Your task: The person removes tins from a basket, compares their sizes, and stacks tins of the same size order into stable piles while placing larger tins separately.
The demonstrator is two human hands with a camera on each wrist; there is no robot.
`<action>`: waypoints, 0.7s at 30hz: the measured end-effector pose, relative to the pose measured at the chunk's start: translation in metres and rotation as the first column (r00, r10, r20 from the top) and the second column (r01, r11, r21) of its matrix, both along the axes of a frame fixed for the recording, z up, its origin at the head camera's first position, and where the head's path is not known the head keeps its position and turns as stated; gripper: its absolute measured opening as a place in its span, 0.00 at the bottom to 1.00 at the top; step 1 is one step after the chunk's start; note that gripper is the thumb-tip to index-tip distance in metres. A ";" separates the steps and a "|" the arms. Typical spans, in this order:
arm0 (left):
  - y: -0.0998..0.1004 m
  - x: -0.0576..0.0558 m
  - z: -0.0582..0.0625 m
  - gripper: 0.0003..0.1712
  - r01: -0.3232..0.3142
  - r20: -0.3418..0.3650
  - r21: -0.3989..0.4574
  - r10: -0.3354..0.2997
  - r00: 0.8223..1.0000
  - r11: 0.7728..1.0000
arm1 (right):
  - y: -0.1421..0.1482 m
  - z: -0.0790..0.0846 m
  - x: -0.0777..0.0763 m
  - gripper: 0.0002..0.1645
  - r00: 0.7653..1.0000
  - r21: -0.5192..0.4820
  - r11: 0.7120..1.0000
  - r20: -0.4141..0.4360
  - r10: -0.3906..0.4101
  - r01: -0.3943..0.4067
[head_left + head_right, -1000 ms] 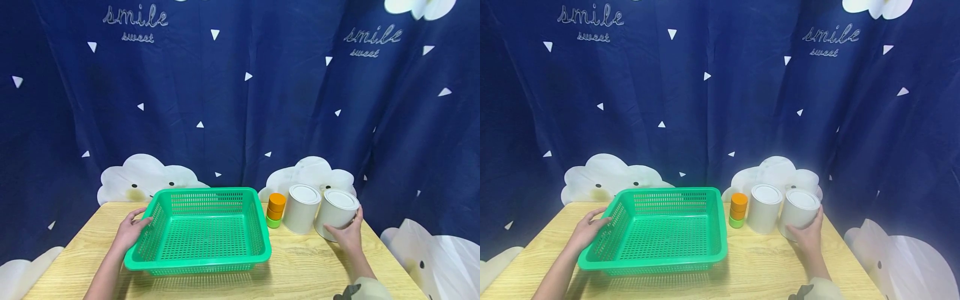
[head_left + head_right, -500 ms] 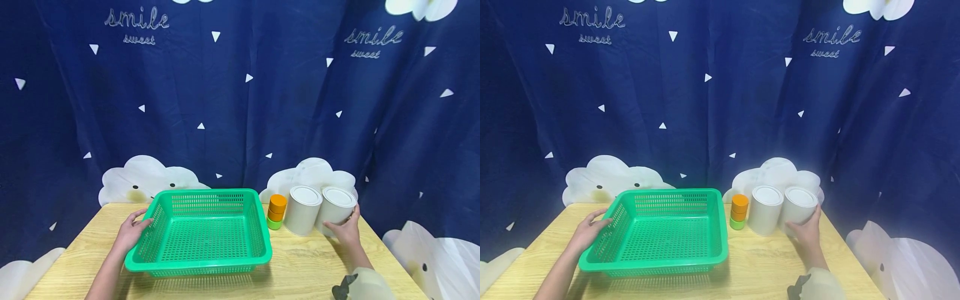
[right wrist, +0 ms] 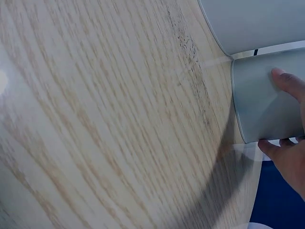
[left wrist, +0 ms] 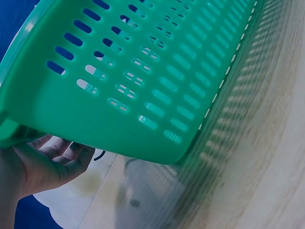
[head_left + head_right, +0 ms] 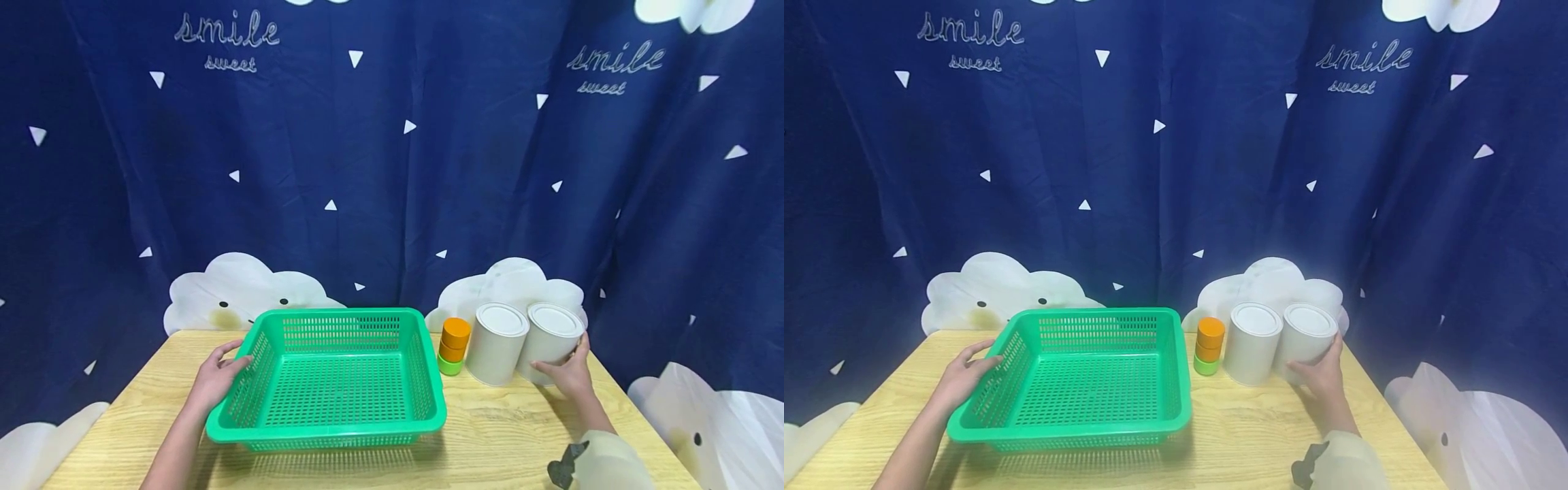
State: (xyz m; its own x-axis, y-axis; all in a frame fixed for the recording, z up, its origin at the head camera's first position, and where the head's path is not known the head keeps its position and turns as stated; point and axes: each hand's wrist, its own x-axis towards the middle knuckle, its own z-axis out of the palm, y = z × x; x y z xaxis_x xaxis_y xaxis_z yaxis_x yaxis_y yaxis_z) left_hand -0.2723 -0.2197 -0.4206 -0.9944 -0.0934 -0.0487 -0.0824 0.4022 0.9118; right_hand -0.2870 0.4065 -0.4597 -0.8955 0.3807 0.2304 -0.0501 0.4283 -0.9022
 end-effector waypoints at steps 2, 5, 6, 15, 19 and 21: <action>0.000 0.000 0.000 0.37 0.000 -0.001 -0.001 0.000 1.000 1.000 | 0.001 0.000 0.000 0.80 1.000 0.011 1.000 0.011 0.002 -0.002; 0.000 0.000 0.000 0.37 -0.001 -0.003 0.008 0.001 1.000 1.000 | 0.001 0.002 0.002 0.80 1.000 0.024 1.000 0.027 0.004 -0.005; 0.000 0.000 0.000 0.37 -0.003 -0.002 0.011 0.003 1.000 1.000 | 0.001 0.003 0.002 0.80 0.999 0.026 1.000 0.031 0.006 -0.006; 0.001 0.000 0.001 0.37 -0.008 -0.003 0.008 0.008 1.000 1.000 | 0.004 0.005 0.001 0.74 0.994 0.048 0.997 0.100 0.053 -0.058; 0.000 0.000 0.000 0.37 -0.006 -0.001 0.009 0.006 1.000 1.000 | 0.009 0.002 0.007 0.66 0.976 0.117 0.988 0.202 0.077 -0.102; 0.000 0.000 0.000 0.37 -0.006 -0.001 0.006 0.006 1.000 1.000 | 0.009 0.003 0.010 0.64 0.966 0.133 0.985 0.246 0.079 -0.114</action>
